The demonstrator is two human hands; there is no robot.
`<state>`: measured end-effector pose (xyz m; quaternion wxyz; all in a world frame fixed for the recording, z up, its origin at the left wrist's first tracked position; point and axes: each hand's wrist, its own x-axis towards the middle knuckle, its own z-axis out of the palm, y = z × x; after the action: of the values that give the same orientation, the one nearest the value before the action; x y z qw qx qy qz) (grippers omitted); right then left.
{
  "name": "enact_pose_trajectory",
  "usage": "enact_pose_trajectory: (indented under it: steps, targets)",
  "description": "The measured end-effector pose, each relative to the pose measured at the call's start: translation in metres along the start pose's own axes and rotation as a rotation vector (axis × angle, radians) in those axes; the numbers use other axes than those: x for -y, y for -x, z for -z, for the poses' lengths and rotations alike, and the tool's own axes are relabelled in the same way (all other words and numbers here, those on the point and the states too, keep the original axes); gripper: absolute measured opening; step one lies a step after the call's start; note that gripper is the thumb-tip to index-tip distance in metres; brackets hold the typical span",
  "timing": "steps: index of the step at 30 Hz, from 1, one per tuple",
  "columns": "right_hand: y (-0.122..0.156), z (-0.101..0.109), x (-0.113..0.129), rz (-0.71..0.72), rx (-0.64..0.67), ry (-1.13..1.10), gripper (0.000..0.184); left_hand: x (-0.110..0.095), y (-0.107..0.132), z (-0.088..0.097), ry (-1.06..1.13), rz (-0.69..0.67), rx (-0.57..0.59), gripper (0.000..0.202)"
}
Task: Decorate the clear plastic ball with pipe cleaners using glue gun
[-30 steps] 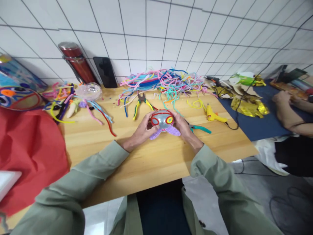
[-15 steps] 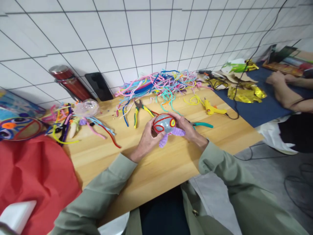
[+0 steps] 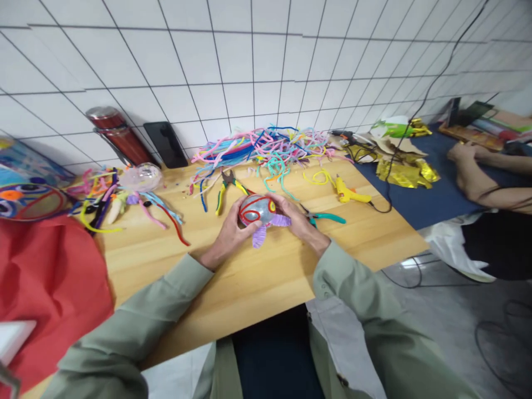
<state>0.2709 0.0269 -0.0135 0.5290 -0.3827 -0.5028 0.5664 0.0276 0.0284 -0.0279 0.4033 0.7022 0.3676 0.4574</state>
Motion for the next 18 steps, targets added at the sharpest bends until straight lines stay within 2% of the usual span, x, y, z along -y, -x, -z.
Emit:
enact_pose_trajectory:
  steps: [3, 5, 10, 14, 18]
  targets:
    - [-0.002, 0.006, 0.006, 0.116, -0.264, 0.028, 0.05, -0.002, -0.001, 0.003, 0.008, 0.018, -0.03, 0.086]
    - [-0.002, 0.011, 0.011, 0.167, -0.37, 0.042, 0.038, -0.004, -0.001, 0.004, 0.011, 0.031, -0.062, 0.086]
    - [-0.001, 0.016, 0.015, 0.214, -0.407, 0.097, 0.041, -0.008, -0.002, 0.003, 0.039, 0.076, -0.079, 0.087]
    - [0.0, 0.013, 0.011, 0.204, -0.412, 0.143, 0.046, -0.008, -0.003, 0.002, 0.072, 0.078, -0.07, 0.089]
    - [0.002, 0.008, 0.012, 0.183, -0.383, 0.194, 0.042, -0.008, -0.005, 0.002, 0.049, 0.079, -0.081, 0.088]
